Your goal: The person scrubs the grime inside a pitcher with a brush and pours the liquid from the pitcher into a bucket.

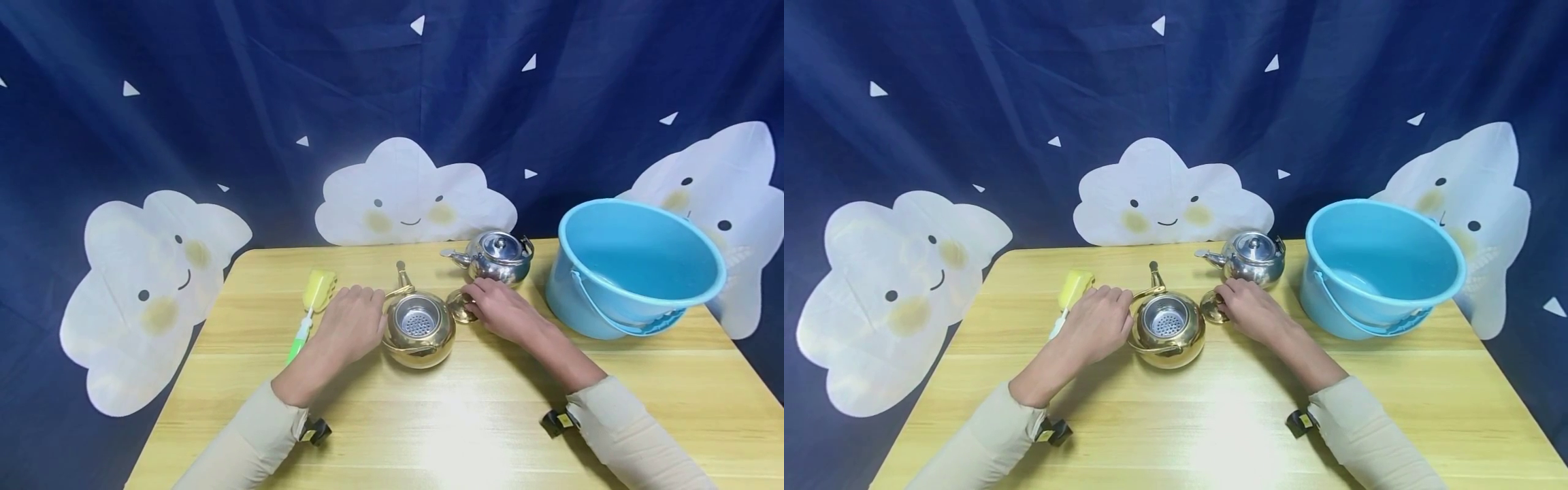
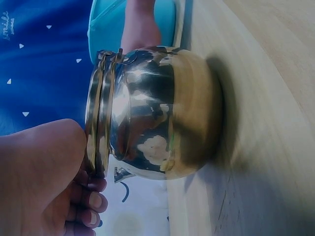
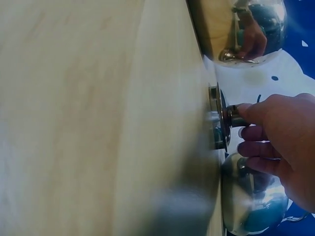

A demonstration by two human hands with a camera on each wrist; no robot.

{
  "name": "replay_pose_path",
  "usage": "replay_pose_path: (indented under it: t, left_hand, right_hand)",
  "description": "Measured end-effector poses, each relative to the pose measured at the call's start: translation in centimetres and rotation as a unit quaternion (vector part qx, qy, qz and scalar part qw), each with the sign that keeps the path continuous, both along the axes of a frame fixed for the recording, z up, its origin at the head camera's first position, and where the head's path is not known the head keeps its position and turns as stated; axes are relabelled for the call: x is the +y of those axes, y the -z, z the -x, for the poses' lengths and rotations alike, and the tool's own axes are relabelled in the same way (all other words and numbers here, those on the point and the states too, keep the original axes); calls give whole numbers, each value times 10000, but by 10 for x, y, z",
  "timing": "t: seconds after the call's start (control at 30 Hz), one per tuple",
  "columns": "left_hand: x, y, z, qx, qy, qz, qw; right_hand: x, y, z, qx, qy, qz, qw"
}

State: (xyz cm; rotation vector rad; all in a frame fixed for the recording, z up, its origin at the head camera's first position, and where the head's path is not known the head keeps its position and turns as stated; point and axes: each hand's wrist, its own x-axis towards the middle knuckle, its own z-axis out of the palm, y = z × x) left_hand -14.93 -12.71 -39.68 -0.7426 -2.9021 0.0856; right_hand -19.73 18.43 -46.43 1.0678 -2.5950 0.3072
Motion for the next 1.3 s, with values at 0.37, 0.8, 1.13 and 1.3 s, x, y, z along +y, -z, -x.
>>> replay_pose_path:
  t: [0.37,0.8,1.13,1.3]
  left_hand:
    - [0,1,1,-70,10,134,9999]
    - [0,1,1,-56,-13,189,9998]
    - [1,1,1,-146,-75,148,9998]
    - [1,1,0,-185,-76,170,9997]
  right_hand:
    - [-2,-8,1,134,17,37,9999]
    - [-14,-30,-8,178,-89,50,9998]
    - [-26,-41,-14,237,-204,319,9990]
    - [-31,-45,-17,238,-229,324,9989]
